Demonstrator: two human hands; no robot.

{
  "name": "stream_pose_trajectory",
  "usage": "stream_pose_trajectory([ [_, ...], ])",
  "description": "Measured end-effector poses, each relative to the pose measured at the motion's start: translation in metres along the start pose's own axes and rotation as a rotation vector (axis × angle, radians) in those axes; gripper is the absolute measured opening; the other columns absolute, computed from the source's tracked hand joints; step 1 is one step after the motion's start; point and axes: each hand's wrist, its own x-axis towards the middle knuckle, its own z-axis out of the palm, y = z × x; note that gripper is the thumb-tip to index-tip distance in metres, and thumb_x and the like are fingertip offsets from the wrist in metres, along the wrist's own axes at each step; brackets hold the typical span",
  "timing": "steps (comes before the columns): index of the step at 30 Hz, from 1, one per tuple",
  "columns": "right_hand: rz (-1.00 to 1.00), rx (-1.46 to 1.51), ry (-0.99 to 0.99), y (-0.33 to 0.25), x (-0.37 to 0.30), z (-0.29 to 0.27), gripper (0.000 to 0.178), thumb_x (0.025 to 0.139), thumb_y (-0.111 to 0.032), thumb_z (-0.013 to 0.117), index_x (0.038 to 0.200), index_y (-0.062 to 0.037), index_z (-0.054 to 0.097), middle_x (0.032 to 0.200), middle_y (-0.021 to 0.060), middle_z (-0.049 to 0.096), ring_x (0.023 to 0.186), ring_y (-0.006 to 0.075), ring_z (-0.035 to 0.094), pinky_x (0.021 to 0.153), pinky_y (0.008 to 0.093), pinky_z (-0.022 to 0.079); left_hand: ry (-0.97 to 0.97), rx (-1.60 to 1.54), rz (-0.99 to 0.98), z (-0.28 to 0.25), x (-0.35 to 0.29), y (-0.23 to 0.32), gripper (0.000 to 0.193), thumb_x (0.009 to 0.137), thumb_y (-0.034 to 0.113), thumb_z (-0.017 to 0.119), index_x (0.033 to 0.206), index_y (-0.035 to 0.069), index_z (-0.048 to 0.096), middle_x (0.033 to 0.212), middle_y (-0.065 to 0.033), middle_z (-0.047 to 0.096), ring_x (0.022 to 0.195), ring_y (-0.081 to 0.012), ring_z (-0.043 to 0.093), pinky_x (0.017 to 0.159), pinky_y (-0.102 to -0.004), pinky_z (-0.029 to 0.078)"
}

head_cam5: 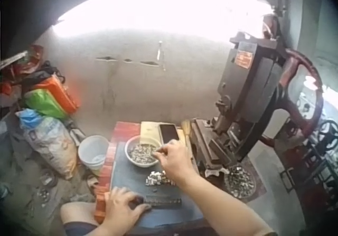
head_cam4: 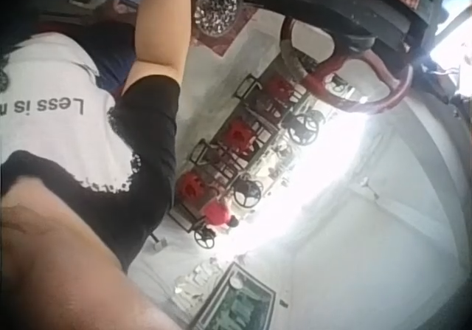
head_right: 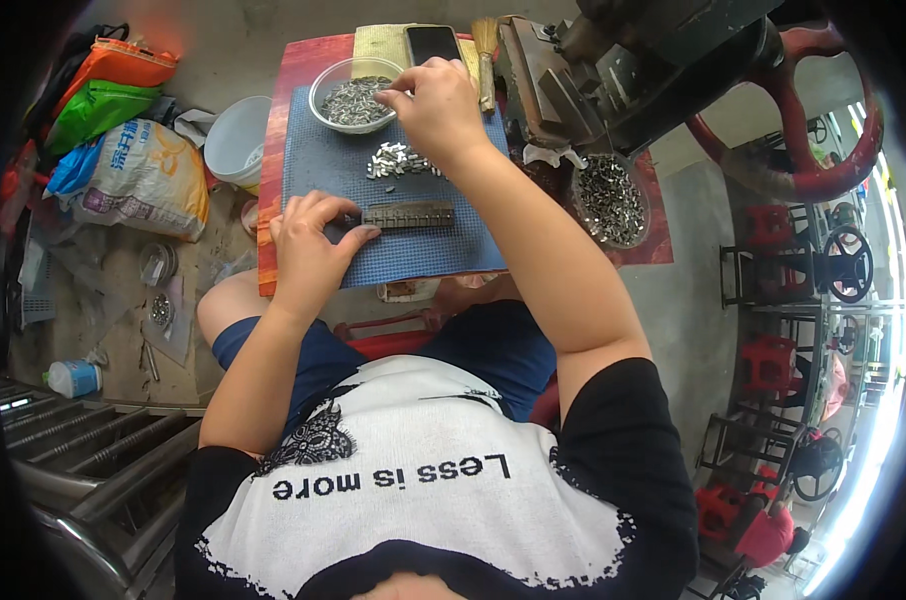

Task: Assembling small metal components using a manual press machine.

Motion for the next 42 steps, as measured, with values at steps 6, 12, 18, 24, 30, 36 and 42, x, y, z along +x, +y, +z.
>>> stream_pose_trajectory([
  [6,-0.131,0.007,-0.258,-0.014,-0.02,0.0,0.018,0.085,-0.022,0.076,0.09,-0.0052,0.076,0.088,0.0107,0.065,0.091,0.0276,0.06,0.083,0.0388,0.047,0.029,0.014,0.005,-0.001,-0.003,-0.002,0.024,0.074,0.03,0.083,0.088,0.013,0.074,0.094,-0.001,0.066,0.097,-0.0231,0.056,0.086,-0.0396,0.032],
  [12,-0.08,0.0,-0.593,-0.028,-0.05,-0.003,0.017,0.083,-0.022,0.077,0.093,-0.0078,0.077,0.097,0.0097,0.061,0.1,0.028,0.052,0.088,0.0384,0.045,0.058,-0.014,-0.017,0.001,-0.002,-0.003,0.037,0.07,0.027,0.086,0.098,0.01,0.068,0.087,0.0,0.065,0.091,-0.0206,0.058,0.085,-0.0379,0.034],
  [18,-0.064,0.02,-0.654,-0.03,-0.049,-0.001,0.017,0.082,-0.022,0.078,0.091,-0.0084,0.077,0.095,0.009,0.059,0.098,0.0275,0.052,0.088,0.0386,0.045,0.055,-0.018,-0.034,0.002,-0.003,-0.003,0.044,0.07,0.027,0.087,0.103,0.009,0.064,0.086,-0.0027,0.064,0.09,-0.022,0.058,0.085,-0.0386,0.034],
  [24,-0.102,-0.006,-0.651,-0.035,-0.051,-0.004,0.016,0.083,-0.022,0.077,0.092,-0.0086,0.078,0.091,0.008,0.06,0.097,0.0271,0.052,0.087,0.0387,0.045,0.066,-0.017,-0.028,0.002,-0.004,-0.004,0.044,0.07,0.026,0.087,0.103,0.009,0.064,0.086,-0.0027,0.064,0.09,-0.022,0.058,0.084,-0.0381,0.034],
  [30,0.058,0.001,-0.308,-0.018,-0.058,-0.034,0.02,0.087,-0.024,0.072,0.092,-0.0049,0.077,0.09,0.0135,0.068,0.089,0.0324,0.063,0.08,0.0408,0.05,0.051,-0.019,-0.027,0.0,-0.004,-0.003,0.042,0.071,0.027,0.086,0.102,0.009,0.064,0.086,-0.0026,0.064,0.091,-0.0218,0.057,0.085,-0.0381,0.034],
  [36,0.163,-0.473,-0.059,0.031,-0.1,-0.049,0.035,0.084,-0.03,0.075,0.094,0.0024,0.071,0.088,0.0201,0.065,0.088,0.0385,0.065,0.08,0.0436,0.054,0.05,0.011,-0.021,0.001,-0.004,0.0,0.041,0.073,0.029,0.085,0.102,0.011,0.065,0.084,-0.0006,0.063,0.091,-0.0193,0.057,0.086,-0.0368,0.033],
  [42,0.155,-0.156,-0.079,0.022,-0.091,-0.065,0.023,0.082,-0.018,0.075,0.095,0.0004,0.073,0.092,0.0144,0.068,0.082,0.028,0.066,0.073,0.0362,0.053,0.125,-0.123,0.092,0.003,-0.008,-0.005,0.024,0.081,0.019,0.077,0.097,0.003,0.069,0.086,-0.0084,0.066,0.088,-0.0274,0.059,0.082,-0.0404,0.042],
])
